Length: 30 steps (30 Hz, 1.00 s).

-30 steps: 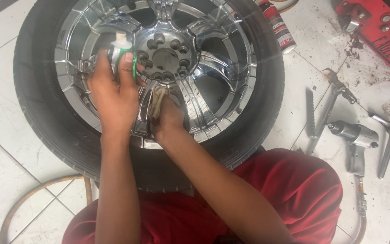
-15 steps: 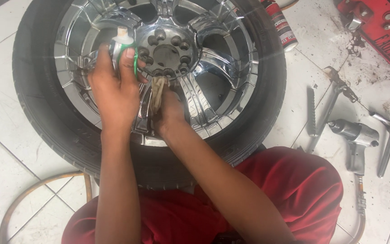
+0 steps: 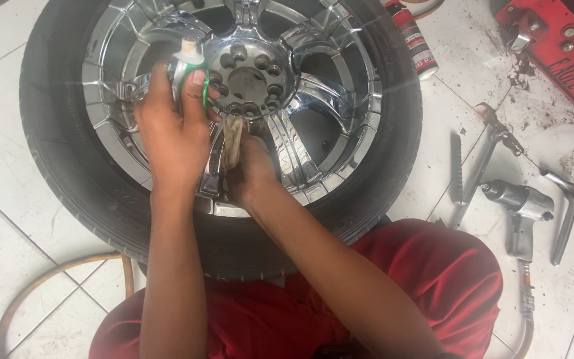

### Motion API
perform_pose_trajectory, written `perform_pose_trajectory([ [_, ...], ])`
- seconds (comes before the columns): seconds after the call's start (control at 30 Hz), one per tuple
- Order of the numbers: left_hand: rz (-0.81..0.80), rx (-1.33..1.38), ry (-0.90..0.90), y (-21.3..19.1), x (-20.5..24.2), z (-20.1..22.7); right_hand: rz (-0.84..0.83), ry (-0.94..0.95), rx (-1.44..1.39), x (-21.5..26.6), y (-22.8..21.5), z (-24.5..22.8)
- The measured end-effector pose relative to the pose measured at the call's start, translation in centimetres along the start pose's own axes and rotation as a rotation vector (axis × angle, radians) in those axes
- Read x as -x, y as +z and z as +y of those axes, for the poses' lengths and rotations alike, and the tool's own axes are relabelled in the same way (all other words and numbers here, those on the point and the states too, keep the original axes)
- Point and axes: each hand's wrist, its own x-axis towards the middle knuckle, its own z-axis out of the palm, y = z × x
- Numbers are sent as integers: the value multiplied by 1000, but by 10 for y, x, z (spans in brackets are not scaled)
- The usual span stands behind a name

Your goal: Apply polishing compound and rub a chrome car wheel with a cloth.

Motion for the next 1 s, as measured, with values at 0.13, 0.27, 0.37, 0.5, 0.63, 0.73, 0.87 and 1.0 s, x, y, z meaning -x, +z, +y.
perform_pose_trajectory([
  [0.13, -8, -6, -6, -1, -1, 1, -99, 59, -54, -15, -8, 4],
  [0.27, -2, -11, -4, 0, 0, -3, -93, -49, 15, -39, -28, 17],
  [0.37, 6, -19, -8, -1, -1, -2, 27, -19, 70, -17, -14, 11],
  [0.5, 16, -30, -14, -5, -2, -2, -100, 179, 73, 2, -1, 2],
  [0.63, 26, -47, -17, -8, -3, -5, -250, 46, 2, -28, -25, 9],
  [0.73, 25, -30, -1, -14, -3, -12, -261, 24, -2, -16, -17, 5],
  [0.87, 71, 28, 43, -20, -4, -20, 39, 81, 14, -30, -32, 12],
  [1.0, 91, 38, 4, -28, -6, -23, -94, 49, -172, -20, -19, 10],
])
